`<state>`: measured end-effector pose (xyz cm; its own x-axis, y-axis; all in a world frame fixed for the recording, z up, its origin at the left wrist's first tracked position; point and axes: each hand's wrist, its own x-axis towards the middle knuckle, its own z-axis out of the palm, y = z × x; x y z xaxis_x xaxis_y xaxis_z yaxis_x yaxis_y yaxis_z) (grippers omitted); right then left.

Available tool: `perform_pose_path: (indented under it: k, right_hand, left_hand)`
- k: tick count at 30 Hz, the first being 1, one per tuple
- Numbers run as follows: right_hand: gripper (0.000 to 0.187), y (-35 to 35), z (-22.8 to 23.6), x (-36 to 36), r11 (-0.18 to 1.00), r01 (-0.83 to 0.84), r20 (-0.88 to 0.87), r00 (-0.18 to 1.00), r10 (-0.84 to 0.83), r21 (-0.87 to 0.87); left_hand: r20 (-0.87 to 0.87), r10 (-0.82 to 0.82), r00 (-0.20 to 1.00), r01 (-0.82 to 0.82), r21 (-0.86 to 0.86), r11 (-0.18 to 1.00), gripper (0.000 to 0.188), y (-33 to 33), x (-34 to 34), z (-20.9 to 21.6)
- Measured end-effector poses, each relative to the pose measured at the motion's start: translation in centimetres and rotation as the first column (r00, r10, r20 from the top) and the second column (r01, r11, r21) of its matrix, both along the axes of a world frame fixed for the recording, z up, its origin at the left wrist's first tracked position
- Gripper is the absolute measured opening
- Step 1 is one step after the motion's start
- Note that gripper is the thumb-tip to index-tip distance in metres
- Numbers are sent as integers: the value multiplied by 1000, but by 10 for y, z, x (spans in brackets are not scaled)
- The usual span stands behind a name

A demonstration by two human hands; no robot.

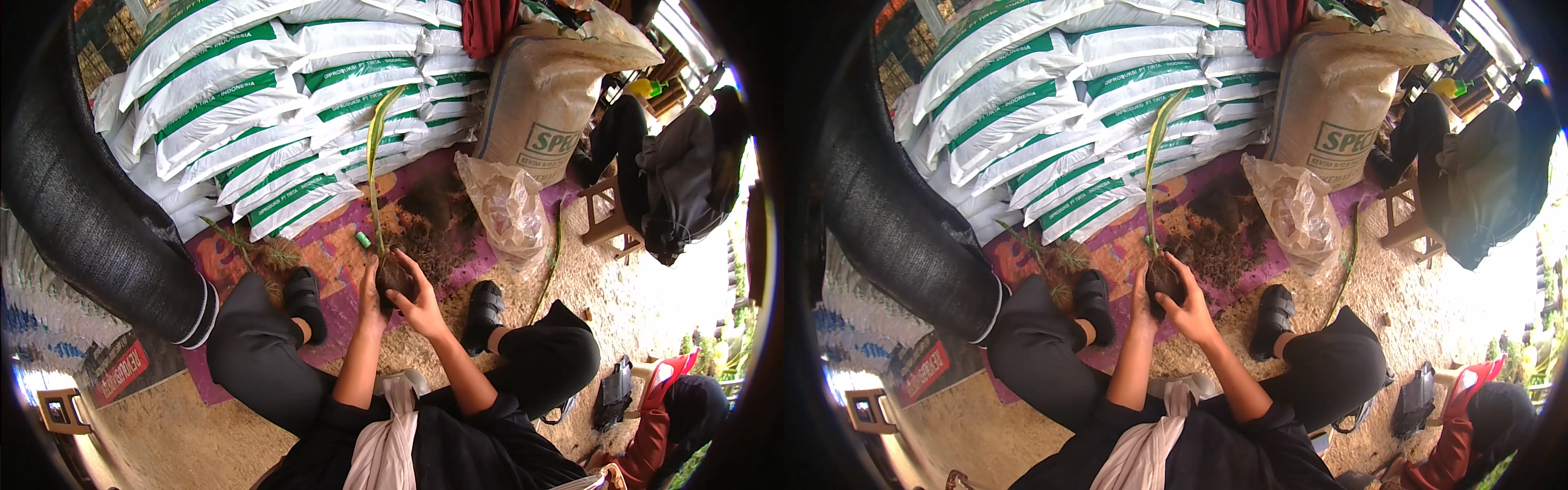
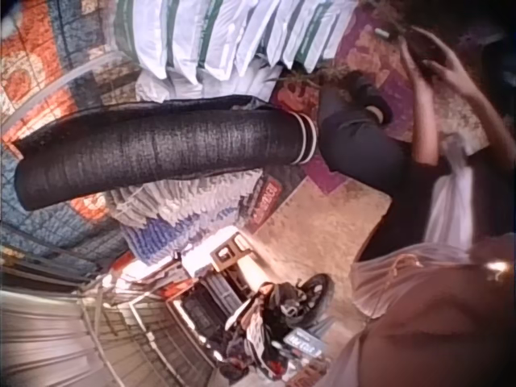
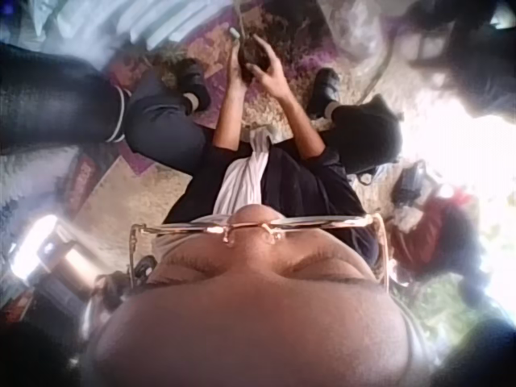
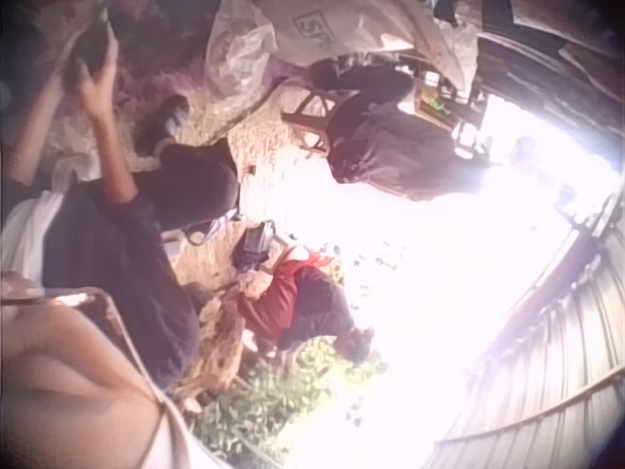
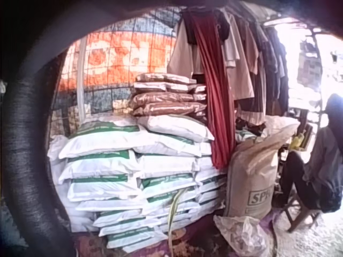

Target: The person sits on a mat and wraps a green string around the root ball of a small plant. The person then picks up another plant, packs soil around its roots, and wraps the root ball with string. The person places the finished plant aside and continues with another plant.

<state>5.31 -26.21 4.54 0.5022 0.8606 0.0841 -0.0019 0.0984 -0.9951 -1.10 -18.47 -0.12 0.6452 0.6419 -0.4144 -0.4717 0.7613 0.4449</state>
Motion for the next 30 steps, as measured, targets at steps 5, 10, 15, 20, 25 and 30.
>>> perform_pose_path:
  k: [5,10,15,20,25,30]
  right_hand:
    - [48,-2,15,1,975,168,592,804,-49,-147]
    - [40,2,-8,-15,960,270,691,709,-142,-80]
    - [38,0,-12,-16,966,255,632,757,-168,-49]
    - [40,-3,-2,-8,962,239,580,805,-122,-130]
    - [42,-1,-15,-17,968,248,543,818,-190,-35]
    - [40,-3,-12,-14,962,246,651,751,-110,-121]
  left_hand:
    - [167,-43,985,51,-45,998,39,-4,2,3]
    - [135,-13,991,10,18,1000,32,-12,5,-2]
    - [54,-47,997,48,0,999,29,-7,3,-12]
    - [53,-18,998,20,-25,999,34,-5,7,7]
    - [-6,2,1000,-2,93,996,40,-9,7,-4]
    - [-108,15,994,0,133,991,42,-9,6,-12]
